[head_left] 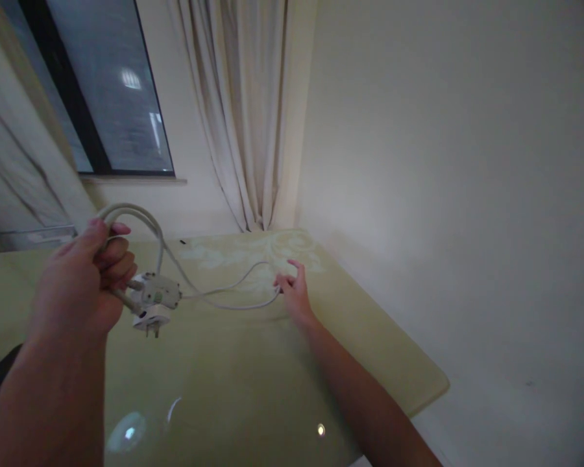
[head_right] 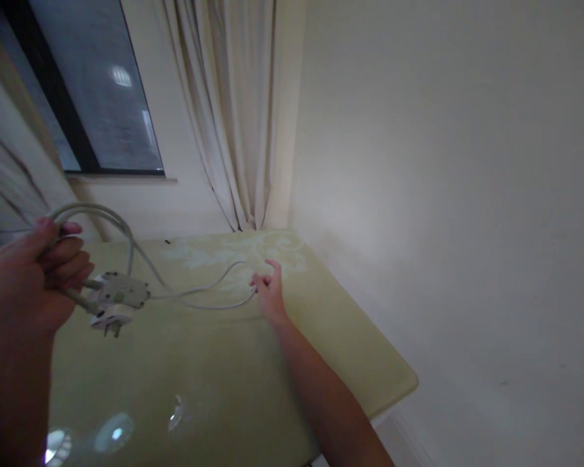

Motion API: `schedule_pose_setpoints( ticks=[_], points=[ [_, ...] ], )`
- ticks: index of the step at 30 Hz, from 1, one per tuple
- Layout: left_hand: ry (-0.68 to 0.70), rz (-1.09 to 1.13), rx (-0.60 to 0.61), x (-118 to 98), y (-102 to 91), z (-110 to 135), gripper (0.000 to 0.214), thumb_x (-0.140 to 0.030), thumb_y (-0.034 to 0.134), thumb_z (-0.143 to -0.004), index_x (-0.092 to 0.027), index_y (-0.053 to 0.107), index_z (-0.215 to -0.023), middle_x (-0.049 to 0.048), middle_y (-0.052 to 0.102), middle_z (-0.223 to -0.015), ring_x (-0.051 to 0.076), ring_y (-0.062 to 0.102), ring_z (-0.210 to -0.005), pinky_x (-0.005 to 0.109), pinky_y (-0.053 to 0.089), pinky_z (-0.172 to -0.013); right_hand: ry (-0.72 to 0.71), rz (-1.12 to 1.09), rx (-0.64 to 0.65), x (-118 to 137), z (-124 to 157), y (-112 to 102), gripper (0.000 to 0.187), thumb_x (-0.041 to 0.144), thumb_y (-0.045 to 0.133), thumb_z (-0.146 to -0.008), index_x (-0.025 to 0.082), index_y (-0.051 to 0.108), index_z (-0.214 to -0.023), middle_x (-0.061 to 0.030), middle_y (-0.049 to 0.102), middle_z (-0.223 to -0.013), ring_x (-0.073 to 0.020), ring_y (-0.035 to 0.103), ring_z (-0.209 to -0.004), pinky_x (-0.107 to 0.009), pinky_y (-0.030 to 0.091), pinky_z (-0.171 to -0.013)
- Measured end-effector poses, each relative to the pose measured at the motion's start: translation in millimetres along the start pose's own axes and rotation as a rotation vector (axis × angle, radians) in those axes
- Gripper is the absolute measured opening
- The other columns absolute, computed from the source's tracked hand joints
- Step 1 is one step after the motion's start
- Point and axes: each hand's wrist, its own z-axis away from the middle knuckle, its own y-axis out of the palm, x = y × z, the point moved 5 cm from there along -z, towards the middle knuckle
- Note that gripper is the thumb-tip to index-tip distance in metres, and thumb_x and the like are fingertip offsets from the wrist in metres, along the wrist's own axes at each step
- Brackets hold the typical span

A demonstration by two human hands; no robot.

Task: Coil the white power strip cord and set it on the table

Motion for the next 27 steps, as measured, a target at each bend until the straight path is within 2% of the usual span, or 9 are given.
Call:
schedule_pose_setpoints(
  ticks=[3,5,8,10,13,15,18,23,27],
  points=[
    [0.027,-0.024,-0.018,0,-5.8,-3,0.029,-0.017,0.051,-0.102,-0.012,0.063,-0.076,-0.0097,0.027,-0.046,0.005,0.015,-0.035,0.015,0.018,-0.031,0.165,-0.253,-0.23,-2,-22,-45,0.031,0.026,0.077,-0.08,0.024,0.061,-0.107,0.0066,0.065,-0.067,-0.0085,0.054,-0.047,-0.019,0.045,-0.046],
    [0.026,-0.03,-0.029,2,-10.3,-6,0.029,-0.018,0.052,-0.102,-0.011,0.065,-0.076,-0.0096,0.026,-0.045,0.005,0.015,-0.034,0.015,0.017,-0.03,0.201,-0.32,-0.28,-1,-32,-66,0.022,0.021,0.075,-0.079,0.023,0.062,-0.096,0.0073,0.062,-0.064,-0.0054,0.049,-0.042,-0.016,0.042,-0.04],
    [0.02,-0.017,-0.041,5,-17.6,-12,0.031,-0.018,0.049,-0.103,-0.011,0.066,-0.077,-0.0097,0.027,-0.045,0.005,0.014,-0.034,0.016,0.018,-0.03,0.207,-0.39,-0.274,6,-39,-84,0.021,0.014,0.071,-0.077,0.023,0.066,-0.095,0.0045,0.065,-0.066,-0.0064,0.057,-0.047,-0.016,0.053,-0.048],
    [0.012,-0.007,-0.05,8,-22.3,-16,0.033,-0.016,0.046,-0.104,-0.011,0.065,-0.077,-0.0098,0.027,-0.044,0.005,0.014,-0.034,0.016,0.018,-0.029,0.205,-0.448,-0.222,12,-38,-85,0.027,0.012,0.065,-0.077,0.022,0.07,-0.101,-0.0001,0.074,-0.079,-0.0098,0.068,-0.061,-0.021,0.062,-0.063],
    [-0.004,-0.005,-0.063,11,-28.3,-20,0.035,-0.015,0.044,-0.104,-0.012,0.064,-0.076,-0.01,0.026,-0.044,0.006,0.013,-0.034,0.016,0.017,-0.029,0.162,-0.496,-0.036,25,-34,-73,0.046,0.011,0.06,-0.074,0.023,0.074,-0.116,-0.0042,0.081,-0.111,-0.0143,0.077,-0.089,-0.027,0.064,-0.083],
    [0.008,0.0,-0.06,11,-30.9,-21,0.033,-0.017,0.045,-0.105,-0.012,0.064,-0.078,-0.0101,0.027,-0.045,0.006,0.013,-0.034,0.016,0.018,-0.029,0.093,-0.446,0.071,33,-31,-65,0.054,0.011,0.063,-0.073,0.027,0.073,-0.124,-0.003,0.078,-0.127,-0.0166,0.075,-0.11,-0.028,0.063,-0.091],
    [0.047,-0.002,-0.081,8,-34.4,-21,0.03,-0.019,0.048,-0.104,-0.012,0.064,-0.079,-0.0102,0.028,-0.045,0.007,0.012,-0.035,0.016,0.019,-0.029,-0.03,-0.242,0.109,39,-30,-62,0.054,0.018,0.078,-0.073,0.031,0.073,-0.126,-0.0036,0.077,-0.131,-0.0223,0.067,-0.131,-0.034,0.059,-0.1],
    [0.055,-0.008,-0.101,7,-38.1,-23,0.032,-0.019,0.045,-0.104,-0.013,0.063,-0.078,-0.0102,0.026,-0.043,0.008,0.01,-0.035,0.016,0.017,-0.029,-0.126,0.123,0.005,39,-35,-77,0.038,0.038,0.087,-0.073,0.024,0.08,-0.108,-0.0084,0.082,-0.101,-0.0298,0.077,-0.106,-0.046,0.06,-0.096],
    [0.07,-0.008,-0.092,7,-42.1,-25,0.032,-0.021,0.045,-0.104,-0.014,0.062,-0.078,-0.0106,0.026,-0.042,0.008,0.008,-0.036,0.016,0.017,-0.03,-0.086,0.131,-0.138,33,-38,-93,0.042,0.061,0.082,-0.076,0.023,0.075,-0.093,-0.0105,0.079,-0.109,-0.0278,0.073,-0.111,-0.041,0.06,-0.094]
  ],
)
